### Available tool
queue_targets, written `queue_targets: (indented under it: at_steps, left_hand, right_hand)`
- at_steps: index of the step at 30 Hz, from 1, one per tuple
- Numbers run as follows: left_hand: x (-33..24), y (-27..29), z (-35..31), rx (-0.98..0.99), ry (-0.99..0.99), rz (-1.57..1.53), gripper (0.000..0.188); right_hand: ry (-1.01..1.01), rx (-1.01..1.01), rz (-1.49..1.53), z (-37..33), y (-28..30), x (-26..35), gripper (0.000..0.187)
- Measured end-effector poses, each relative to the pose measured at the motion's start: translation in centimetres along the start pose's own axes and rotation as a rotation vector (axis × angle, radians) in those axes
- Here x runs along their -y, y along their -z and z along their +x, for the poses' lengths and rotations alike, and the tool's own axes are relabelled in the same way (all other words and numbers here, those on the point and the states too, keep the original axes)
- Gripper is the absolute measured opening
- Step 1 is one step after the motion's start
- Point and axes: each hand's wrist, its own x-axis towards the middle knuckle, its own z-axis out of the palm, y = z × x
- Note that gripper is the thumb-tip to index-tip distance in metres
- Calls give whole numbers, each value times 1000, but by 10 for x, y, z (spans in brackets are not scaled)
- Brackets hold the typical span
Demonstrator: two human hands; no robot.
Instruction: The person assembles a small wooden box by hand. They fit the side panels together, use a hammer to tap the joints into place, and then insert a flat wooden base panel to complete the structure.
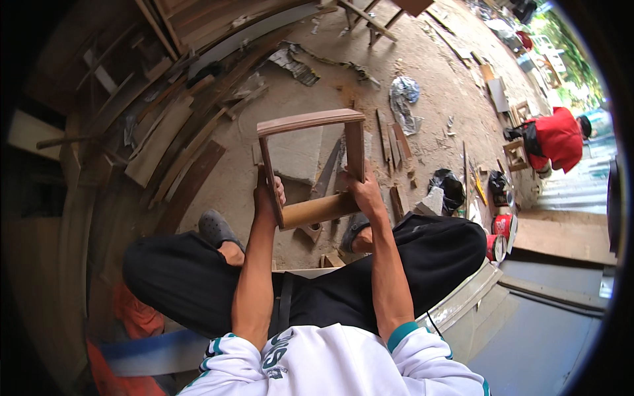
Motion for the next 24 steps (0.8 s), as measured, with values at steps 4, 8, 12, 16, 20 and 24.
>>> queue_targets:
  at_steps: [4, 8, 12, 16, 20, 24]
  left_hand:
    - [26, 2, 10, 57, 97, -59, 60]
    - [30, -19, 5, 50, 126, -5, 60]
    - [37, -36, 2, 32, 171, 11, 60]
    - [38, -46, 2, 127, 147, -23, 59]
    - [34, -62, -3, 227, 13, -83, 57]
    - [19, -57, 12, 517, -171, -312, 48]
  right_hand:
    - [4, -47, -84, -6, 19, -7, 52]
    - [50, -125, -112, -17, 33, -5, 41]
    - [46, -144, -113, -24, 49, -3, 38]
    - [92, -159, -152, -30, 61, 0, 41]
    - [175, -154, -109, -35, 68, 22, 49]
    - [299, -124, -157, -17, 66, 36, 53]
